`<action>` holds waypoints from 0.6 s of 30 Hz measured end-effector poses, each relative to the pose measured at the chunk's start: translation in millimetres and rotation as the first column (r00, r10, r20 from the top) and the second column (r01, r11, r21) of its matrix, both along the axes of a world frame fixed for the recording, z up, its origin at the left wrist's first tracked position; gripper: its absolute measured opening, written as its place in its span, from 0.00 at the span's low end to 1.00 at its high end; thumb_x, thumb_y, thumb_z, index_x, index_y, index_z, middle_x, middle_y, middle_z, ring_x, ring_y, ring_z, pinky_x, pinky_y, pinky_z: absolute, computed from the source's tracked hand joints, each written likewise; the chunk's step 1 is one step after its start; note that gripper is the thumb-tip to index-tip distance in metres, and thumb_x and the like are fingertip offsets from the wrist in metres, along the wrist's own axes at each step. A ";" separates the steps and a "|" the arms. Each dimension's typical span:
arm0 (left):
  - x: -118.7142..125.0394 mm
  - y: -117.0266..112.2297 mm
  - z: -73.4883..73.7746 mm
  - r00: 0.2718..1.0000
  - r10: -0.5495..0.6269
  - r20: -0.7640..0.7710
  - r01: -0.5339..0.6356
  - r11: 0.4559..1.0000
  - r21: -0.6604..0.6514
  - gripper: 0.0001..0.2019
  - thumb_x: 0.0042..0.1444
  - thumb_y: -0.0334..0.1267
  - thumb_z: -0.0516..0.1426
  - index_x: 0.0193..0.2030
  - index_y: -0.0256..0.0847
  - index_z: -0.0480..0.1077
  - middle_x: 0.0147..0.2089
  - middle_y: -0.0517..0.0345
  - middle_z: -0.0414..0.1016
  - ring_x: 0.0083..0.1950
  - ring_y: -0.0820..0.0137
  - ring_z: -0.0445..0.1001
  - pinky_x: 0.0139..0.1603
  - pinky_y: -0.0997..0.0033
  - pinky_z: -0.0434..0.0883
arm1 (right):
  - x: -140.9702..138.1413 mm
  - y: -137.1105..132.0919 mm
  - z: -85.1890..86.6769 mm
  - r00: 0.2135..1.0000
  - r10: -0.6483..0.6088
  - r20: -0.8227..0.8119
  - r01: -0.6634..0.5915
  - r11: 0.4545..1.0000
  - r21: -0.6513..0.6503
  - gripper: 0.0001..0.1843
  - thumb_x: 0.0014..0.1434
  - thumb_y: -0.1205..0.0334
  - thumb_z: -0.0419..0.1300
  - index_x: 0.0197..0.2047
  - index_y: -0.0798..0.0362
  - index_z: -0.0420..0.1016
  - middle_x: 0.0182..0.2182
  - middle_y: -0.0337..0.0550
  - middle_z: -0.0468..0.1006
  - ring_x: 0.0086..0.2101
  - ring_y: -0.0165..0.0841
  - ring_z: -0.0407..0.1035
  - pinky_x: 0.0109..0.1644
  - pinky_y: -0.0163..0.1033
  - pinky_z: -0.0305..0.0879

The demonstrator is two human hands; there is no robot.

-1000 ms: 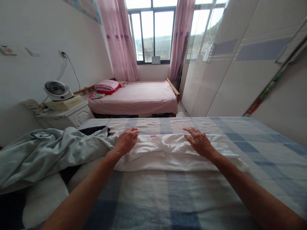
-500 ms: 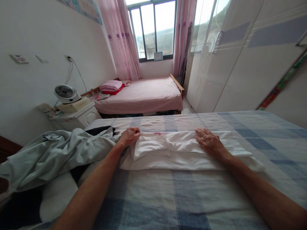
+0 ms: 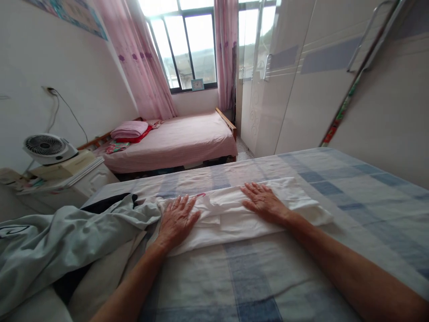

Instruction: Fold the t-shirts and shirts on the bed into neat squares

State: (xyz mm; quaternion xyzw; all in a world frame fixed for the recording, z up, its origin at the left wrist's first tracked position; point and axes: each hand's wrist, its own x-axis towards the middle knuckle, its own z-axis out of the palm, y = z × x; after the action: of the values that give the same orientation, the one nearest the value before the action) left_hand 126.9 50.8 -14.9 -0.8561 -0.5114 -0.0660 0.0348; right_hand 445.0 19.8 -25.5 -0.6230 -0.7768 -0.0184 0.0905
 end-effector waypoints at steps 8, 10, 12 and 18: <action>-3.3 -0.2 -1.5 0.999 0.043 -0.003 -0.043 0.999 -0.008 0.27 0.63 0.53 0.43 0.66 0.47 0.57 0.68 0.50 0.55 0.69 0.54 0.51 0.65 0.51 0.50 | 77.7 11.8 -11.6 0.917 -0.388 0.093 0.391 0.920 -0.018 0.34 0.63 0.46 0.37 0.66 0.55 0.55 0.66 0.48 0.53 0.64 0.41 0.48 0.65 0.52 0.42; -2.2 -1.2 -0.9 0.999 0.050 0.009 -0.050 0.999 -0.007 0.27 0.62 0.53 0.43 0.66 0.47 0.57 0.68 0.51 0.55 0.69 0.55 0.51 0.65 0.51 0.50 | 77.1 12.0 -13.1 0.920 -0.378 0.104 0.381 0.924 -0.012 0.34 0.63 0.46 0.37 0.66 0.54 0.55 0.66 0.48 0.54 0.64 0.41 0.48 0.65 0.51 0.42; -1.1 -1.6 -2.2 0.998 0.052 0.024 -0.051 0.999 -0.008 0.27 0.62 0.54 0.43 0.65 0.48 0.57 0.68 0.51 0.56 0.69 0.56 0.51 0.65 0.52 0.49 | 76.1 12.4 -14.6 0.921 -0.372 0.115 0.376 0.927 -0.016 0.34 0.63 0.46 0.36 0.67 0.55 0.54 0.66 0.48 0.53 0.64 0.41 0.48 0.65 0.51 0.43; -0.7 -3.4 -0.2 0.991 0.058 0.122 -0.060 0.998 0.011 0.26 0.62 0.54 0.45 0.63 0.47 0.61 0.67 0.51 0.57 0.68 0.57 0.53 0.66 0.51 0.48 | 71.4 11.1 -7.4 0.919 -0.372 0.132 0.363 0.928 0.087 0.33 0.64 0.48 0.36 0.65 0.57 0.57 0.65 0.52 0.55 0.63 0.44 0.49 0.63 0.55 0.47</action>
State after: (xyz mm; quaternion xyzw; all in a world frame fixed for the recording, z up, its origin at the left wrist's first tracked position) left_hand 126.2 47.5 -15.1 -0.8347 -0.5372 -0.1205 0.0116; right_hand 516.3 30.9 -32.9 -0.7517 -0.6494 -0.1043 0.0475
